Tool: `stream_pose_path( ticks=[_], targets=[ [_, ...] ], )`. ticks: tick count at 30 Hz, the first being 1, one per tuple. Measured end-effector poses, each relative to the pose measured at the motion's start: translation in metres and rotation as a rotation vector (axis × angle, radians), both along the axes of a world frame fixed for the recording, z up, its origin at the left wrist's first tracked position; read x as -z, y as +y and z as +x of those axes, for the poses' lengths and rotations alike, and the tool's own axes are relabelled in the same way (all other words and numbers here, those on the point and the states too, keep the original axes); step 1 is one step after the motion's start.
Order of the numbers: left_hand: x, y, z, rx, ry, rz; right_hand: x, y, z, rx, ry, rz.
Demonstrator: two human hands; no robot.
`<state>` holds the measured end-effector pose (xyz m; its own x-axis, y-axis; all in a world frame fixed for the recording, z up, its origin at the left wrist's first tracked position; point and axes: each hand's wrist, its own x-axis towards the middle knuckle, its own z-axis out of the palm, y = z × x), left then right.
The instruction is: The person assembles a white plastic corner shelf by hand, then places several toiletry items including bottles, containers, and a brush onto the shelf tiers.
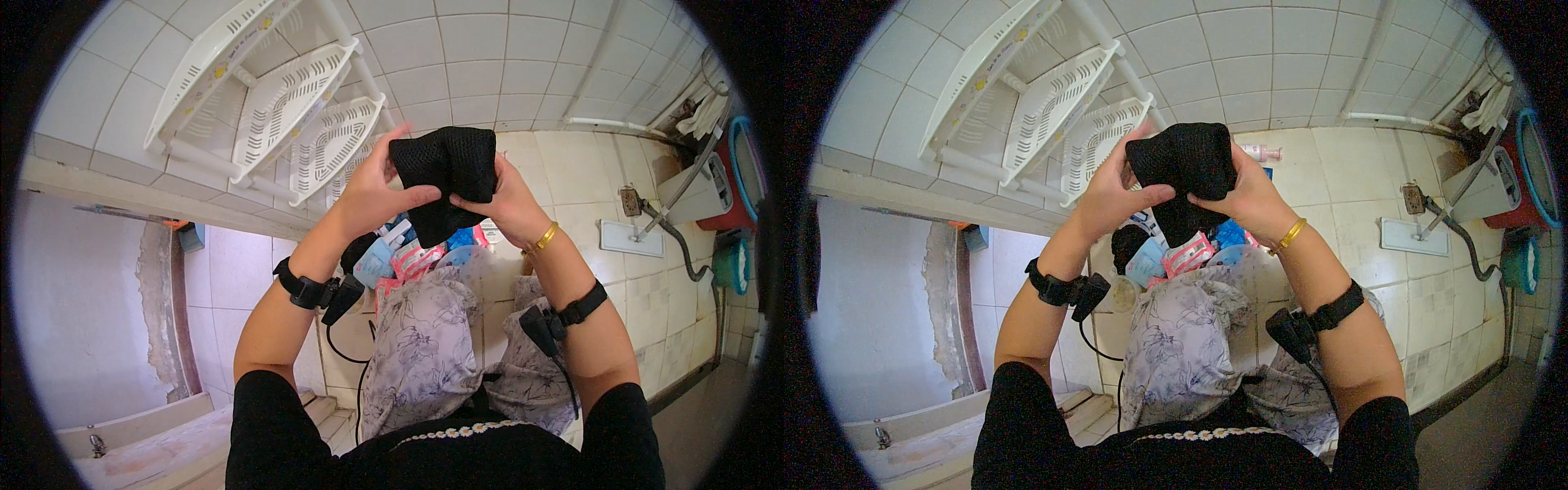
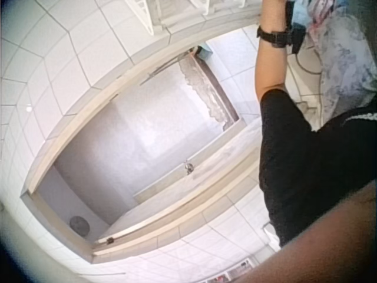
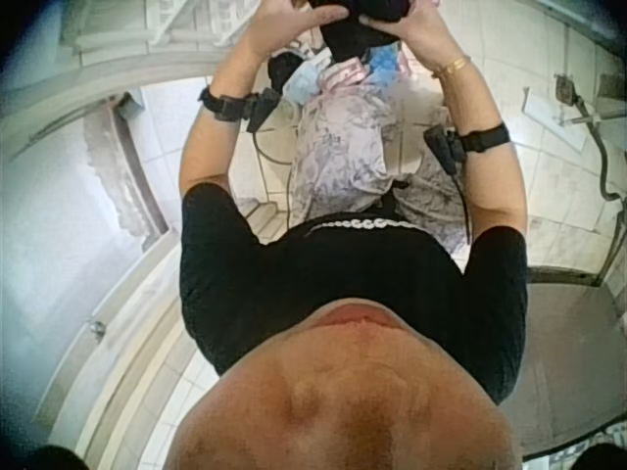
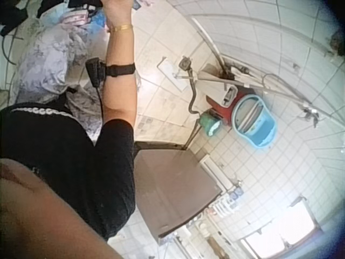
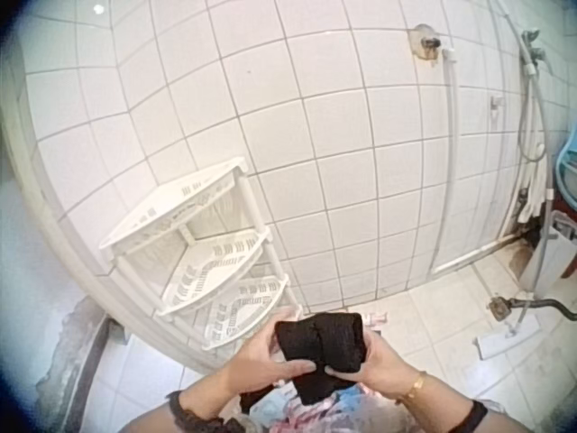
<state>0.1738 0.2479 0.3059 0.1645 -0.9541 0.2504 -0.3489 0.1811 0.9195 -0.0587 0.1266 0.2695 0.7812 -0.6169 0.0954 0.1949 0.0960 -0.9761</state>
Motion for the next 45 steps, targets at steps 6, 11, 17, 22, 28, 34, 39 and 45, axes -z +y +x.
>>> stream_pose_path(
  ticks=[6, 11, 17, 22, 28, 34, 39, 45],
  targets=[
    [-0.005, 0.0, -0.009, -0.025, 0.227, 0.016, -0.013, 0.005, 0.002, -0.053, 0.059, 0.302],
    [-0.008, 0.006, -0.012, -0.111, -0.274, -0.264, -0.005, -0.002, -0.001, -0.027, 0.188, 0.291],
    [-0.007, 0.007, -0.017, -0.117, -0.874, -0.47, 0.009, -0.013, -0.009, -0.016, -0.105, 0.423],
    [-0.013, 0.009, -0.006, -0.066, -1.172, -0.622, -0.019, -0.01, -0.011, -0.189, -0.326, 0.828],
    [0.012, 0.006, 0.014, 0.002, -1.08, -0.442, -0.003, -0.008, 0.003, 0.039, -0.069, 0.343],
    [0.019, 0.004, 0.006, -0.001, -0.397, -0.205, 0.01, -0.008, 0.012, 0.062, -0.048, 0.17],
    [0.017, 0.003, 0.012, -0.019, -0.203, 0.023, 0.007, -0.005, 0.018, 0.009, -0.019, 0.068],
    [0.024, 0.004, 0.026, -0.057, -0.408, 0.056, 0.021, -0.011, 0.03, 0.069, 0.111, -0.099]
  ],
)
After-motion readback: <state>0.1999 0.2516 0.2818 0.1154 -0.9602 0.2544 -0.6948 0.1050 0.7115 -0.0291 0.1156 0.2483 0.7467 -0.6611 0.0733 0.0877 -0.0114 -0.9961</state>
